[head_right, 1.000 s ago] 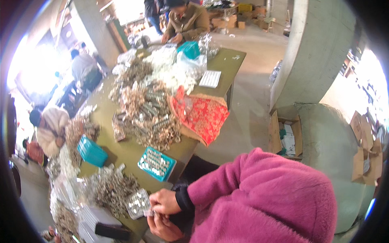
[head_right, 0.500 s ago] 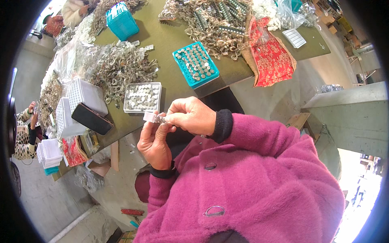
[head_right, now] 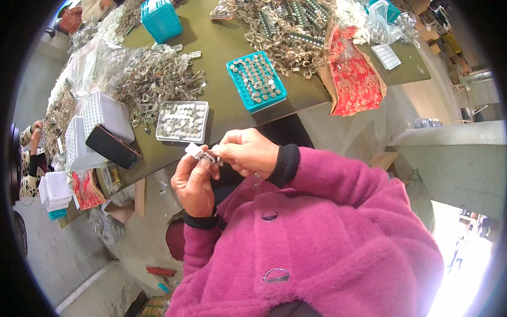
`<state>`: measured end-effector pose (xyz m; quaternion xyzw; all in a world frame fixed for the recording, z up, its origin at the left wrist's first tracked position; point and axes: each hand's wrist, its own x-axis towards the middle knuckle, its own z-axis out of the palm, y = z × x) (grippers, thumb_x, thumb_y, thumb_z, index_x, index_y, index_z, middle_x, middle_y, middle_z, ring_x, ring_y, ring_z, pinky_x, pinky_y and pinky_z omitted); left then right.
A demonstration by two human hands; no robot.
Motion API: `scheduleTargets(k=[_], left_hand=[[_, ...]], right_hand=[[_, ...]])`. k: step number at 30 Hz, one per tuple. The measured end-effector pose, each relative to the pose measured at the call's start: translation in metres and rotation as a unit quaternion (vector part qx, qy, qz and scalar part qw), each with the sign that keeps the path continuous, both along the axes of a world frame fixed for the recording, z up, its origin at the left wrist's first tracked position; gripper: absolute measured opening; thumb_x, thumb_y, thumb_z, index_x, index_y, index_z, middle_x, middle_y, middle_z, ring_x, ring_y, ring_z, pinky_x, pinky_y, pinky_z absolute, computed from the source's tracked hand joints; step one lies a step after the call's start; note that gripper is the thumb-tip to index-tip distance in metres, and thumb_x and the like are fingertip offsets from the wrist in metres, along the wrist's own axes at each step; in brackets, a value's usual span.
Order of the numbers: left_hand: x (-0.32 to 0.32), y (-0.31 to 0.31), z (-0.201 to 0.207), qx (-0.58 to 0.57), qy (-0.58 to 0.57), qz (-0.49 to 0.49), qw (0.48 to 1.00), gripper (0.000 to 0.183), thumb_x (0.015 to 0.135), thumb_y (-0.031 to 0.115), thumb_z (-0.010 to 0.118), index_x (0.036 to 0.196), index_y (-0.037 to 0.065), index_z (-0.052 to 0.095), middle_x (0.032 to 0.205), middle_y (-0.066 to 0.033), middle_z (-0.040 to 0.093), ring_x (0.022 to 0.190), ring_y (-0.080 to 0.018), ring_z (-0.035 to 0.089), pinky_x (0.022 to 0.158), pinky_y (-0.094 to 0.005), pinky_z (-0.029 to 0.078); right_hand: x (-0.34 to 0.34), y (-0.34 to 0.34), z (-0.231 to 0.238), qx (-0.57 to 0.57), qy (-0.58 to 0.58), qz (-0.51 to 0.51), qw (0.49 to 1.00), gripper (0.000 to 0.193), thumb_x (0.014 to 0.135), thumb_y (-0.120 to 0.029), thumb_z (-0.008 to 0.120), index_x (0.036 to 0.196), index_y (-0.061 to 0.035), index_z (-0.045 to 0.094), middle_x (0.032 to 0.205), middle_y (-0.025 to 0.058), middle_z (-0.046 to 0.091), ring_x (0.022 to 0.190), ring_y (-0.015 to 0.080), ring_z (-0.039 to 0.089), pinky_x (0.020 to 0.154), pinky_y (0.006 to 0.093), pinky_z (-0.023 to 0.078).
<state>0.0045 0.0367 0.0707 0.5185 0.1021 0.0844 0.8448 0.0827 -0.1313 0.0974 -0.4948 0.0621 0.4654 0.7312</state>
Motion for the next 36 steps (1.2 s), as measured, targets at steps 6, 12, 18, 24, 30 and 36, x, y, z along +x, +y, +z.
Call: scheduleTargets(k=[6, 12, 18, 24, 30, 36], left_hand=[[0.004, 0.009, -0.003, -0.166, 0.089, -0.037, 0.981, 0.03, 0.097, 0.003, 0.061, 0.125, -0.008, 0.062, 0.103, -0.0157, 0.072, 0.076, -0.0144, 0.063, 0.061, -0.0249, 0.051], [0.004, 0.005, -0.005, -0.119, 0.098, 0.004, 0.988, 0.025, 0.098, 0.002, 0.059, 0.121, -0.008, 0.064, 0.101, -0.0143, 0.072, 0.069, -0.0124, 0.062, 0.059, -0.0247, 0.051], [-0.001, 0.006, -0.003, -0.117, 0.095, -0.008, 0.989, 0.023, 0.098, 0.002, 0.061, 0.119, -0.007, 0.065, 0.1, -0.0118, 0.073, 0.07, -0.0116, 0.064, 0.061, -0.0246, 0.054], [-0.013, 0.013, -0.004, -0.108, 0.064, 0.013, 0.992, 0.022, 0.096, 0.001, 0.065, 0.116, -0.006, 0.066, 0.099, -0.0118, 0.072, 0.072, -0.0126, 0.064, 0.06, -0.026, 0.054], [-0.019, 0.014, 0.0, -0.125, 0.064, 0.036, 0.989, 0.021, 0.096, 0.0, 0.064, 0.116, -0.006, 0.065, 0.1, -0.0123, 0.072, 0.072, -0.0129, 0.065, 0.061, -0.0261, 0.054], [-0.026, 0.013, 0.002, -0.121, 0.047, 0.05, 0.99, 0.026, 0.098, 0.001, 0.06, 0.124, -0.005, 0.061, 0.106, -0.0121, 0.071, 0.081, -0.0143, 0.067, 0.071, -0.029, 0.058]], right_hand=[[0.004, -0.01, 0.004, 0.049, -0.165, -0.057, 0.983, 0.022, 0.103, 0.001, 0.046, 0.123, 0.0063, 0.055, 0.12, 0.0205, 0.064, 0.105, 0.0289, 0.071, 0.086, 0.0355, 0.062], [-0.003, -0.016, 0.007, -0.118, -0.462, -0.012, 0.879, 0.025, 0.104, 0.001, 0.05, 0.128, 0.0038, 0.056, 0.108, 0.0155, 0.072, 0.086, 0.0196, 0.076, 0.07, 0.0284, 0.063], [0.003, -0.01, 0.004, -0.027, -0.22, -0.02, 0.975, 0.02, 0.102, -0.003, 0.056, 0.12, 0.0045, 0.06, 0.095, 0.0104, 0.072, 0.08, 0.0161, 0.075, 0.064, 0.0267, 0.061], [0.008, -0.006, 0.008, 0.049, -0.163, -0.003, 0.985, 0.024, 0.104, -0.001, 0.049, 0.127, 0.0056, 0.055, 0.12, 0.0189, 0.067, 0.103, 0.0237, 0.072, 0.084, 0.0322, 0.062], [-0.01, 0.009, 0.018, -0.084, -0.396, 0.01, 0.914, 0.02, 0.101, -0.001, 0.056, 0.119, 0.0054, 0.062, 0.099, 0.0127, 0.074, 0.081, 0.016, 0.075, 0.067, 0.0269, 0.062], [-0.003, 0.004, 0.02, 0.015, -0.187, 0.037, 0.982, 0.025, 0.103, -0.006, 0.056, 0.124, 0.0067, 0.059, 0.11, 0.0186, 0.072, 0.092, 0.0247, 0.075, 0.074, 0.0318, 0.064]])
